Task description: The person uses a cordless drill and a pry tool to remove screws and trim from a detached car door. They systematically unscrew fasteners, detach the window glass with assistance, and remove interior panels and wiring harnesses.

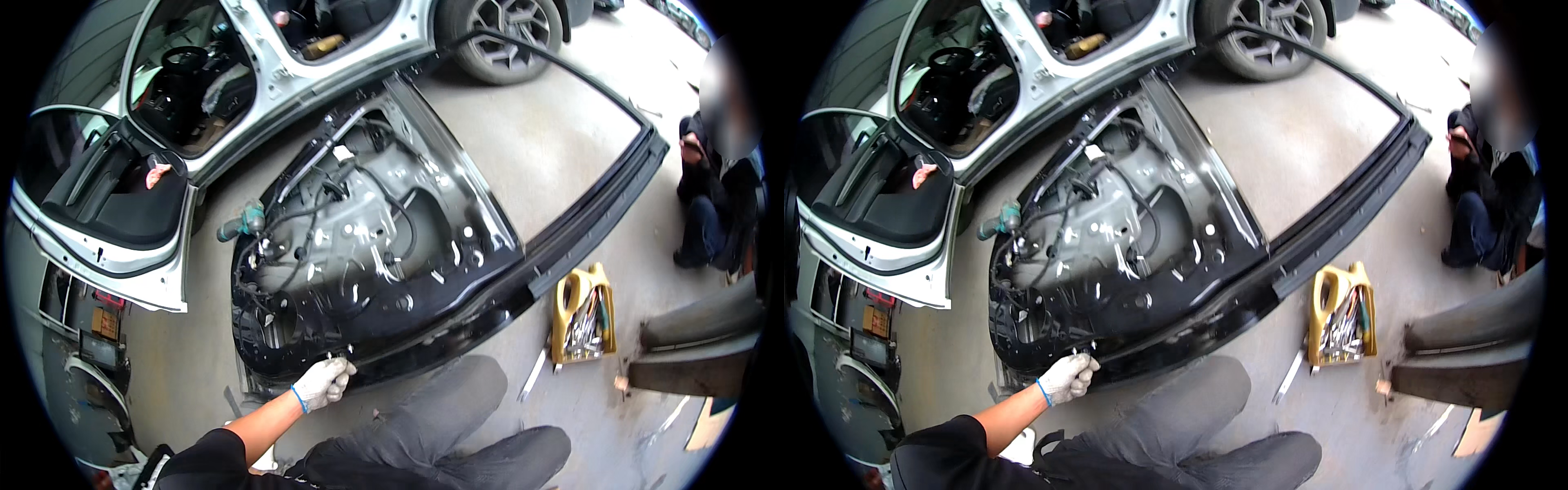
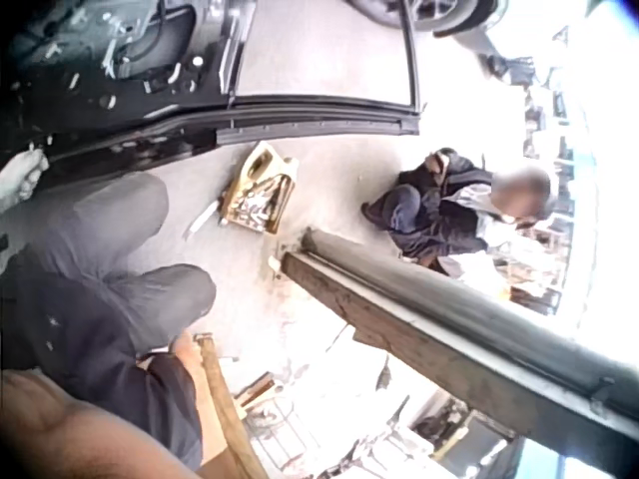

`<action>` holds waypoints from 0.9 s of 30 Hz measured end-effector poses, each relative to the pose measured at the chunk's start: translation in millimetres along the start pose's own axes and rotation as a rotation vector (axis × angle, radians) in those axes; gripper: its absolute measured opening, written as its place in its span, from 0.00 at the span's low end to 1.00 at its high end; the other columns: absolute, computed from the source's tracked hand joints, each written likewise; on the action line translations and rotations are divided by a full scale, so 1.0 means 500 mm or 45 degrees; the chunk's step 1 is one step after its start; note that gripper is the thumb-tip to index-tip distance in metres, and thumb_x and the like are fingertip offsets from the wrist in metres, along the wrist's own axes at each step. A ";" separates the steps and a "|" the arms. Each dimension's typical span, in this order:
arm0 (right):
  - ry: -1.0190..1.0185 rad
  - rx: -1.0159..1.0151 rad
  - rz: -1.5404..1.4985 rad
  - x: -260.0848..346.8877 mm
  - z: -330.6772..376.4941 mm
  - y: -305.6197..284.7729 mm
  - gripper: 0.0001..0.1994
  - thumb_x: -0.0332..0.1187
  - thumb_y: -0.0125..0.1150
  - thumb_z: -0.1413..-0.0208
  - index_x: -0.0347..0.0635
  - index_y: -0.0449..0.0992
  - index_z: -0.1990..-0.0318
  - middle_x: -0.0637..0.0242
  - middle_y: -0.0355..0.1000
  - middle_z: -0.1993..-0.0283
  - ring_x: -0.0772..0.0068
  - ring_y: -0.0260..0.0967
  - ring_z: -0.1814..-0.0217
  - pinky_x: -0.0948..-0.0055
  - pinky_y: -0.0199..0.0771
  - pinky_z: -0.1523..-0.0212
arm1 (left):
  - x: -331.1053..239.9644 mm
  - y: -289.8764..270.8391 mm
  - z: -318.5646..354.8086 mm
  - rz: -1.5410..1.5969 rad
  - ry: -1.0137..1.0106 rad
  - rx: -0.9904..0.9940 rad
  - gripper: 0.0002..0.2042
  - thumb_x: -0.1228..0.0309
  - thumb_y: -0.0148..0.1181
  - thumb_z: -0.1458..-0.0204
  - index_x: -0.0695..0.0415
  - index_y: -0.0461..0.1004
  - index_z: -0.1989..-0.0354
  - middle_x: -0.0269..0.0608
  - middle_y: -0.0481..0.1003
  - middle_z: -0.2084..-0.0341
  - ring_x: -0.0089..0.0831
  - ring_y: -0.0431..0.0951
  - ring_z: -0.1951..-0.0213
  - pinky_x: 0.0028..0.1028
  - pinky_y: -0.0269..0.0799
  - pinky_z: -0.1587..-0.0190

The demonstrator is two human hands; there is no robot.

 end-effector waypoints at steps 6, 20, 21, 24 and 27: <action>0.185 -0.412 -0.352 -0.223 -0.045 -0.070 0.23 0.50 0.64 0.47 0.38 0.78 0.55 0.58 0.77 0.62 0.60 0.73 0.66 0.60 0.77 0.61 | -0.069 0.043 0.011 -0.552 -0.016 -0.088 0.19 0.52 0.49 0.35 0.57 0.72 0.64 0.25 0.60 0.85 0.16 0.53 0.86 0.21 0.49 0.84; 0.961 -0.187 -0.389 0.151 -0.331 0.028 0.15 0.43 0.46 0.37 0.42 0.75 0.59 0.51 0.78 0.53 0.47 0.78 0.55 0.52 0.79 0.56 | -0.553 -0.007 -0.151 -0.255 0.757 -0.288 0.17 0.71 0.56 0.44 0.58 0.66 0.46 0.33 0.71 0.73 0.15 0.59 0.84 0.18 0.52 0.85; 0.928 -0.153 -0.488 0.170 -0.320 0.031 0.15 0.43 0.47 0.37 0.42 0.75 0.58 0.52 0.78 0.53 0.48 0.78 0.55 0.53 0.79 0.57 | -0.586 -0.019 -0.152 -0.290 0.812 -0.315 0.19 0.70 0.57 0.45 0.59 0.67 0.44 0.33 0.71 0.72 0.17 0.60 0.84 0.19 0.55 0.85; 0.822 -0.099 -0.734 0.141 -0.332 0.090 0.16 0.42 0.51 0.40 0.40 0.77 0.60 0.51 0.79 0.57 0.49 0.78 0.60 0.54 0.78 0.62 | -0.728 -0.031 -0.200 -0.931 1.161 -0.750 0.30 0.58 0.62 0.50 0.64 0.67 0.42 0.50 0.78 0.63 0.35 0.78 0.68 0.32 0.74 0.67; 0.852 -0.072 -0.898 -0.055 -0.278 0.084 0.17 0.42 0.55 0.44 0.35 0.80 0.63 0.49 0.79 0.63 0.48 0.79 0.67 0.55 0.77 0.68 | -0.818 0.107 -0.338 -1.282 1.150 -0.878 0.39 0.49 0.64 0.56 0.68 0.66 0.41 0.66 0.76 0.53 0.54 0.75 0.46 0.37 0.69 0.42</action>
Point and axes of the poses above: each hand's wrist, its own z-axis away from the middle knuckle, its own y-axis out of the palm, x = y × z, the point moved 5 cm from there along -z, towards the middle knuckle
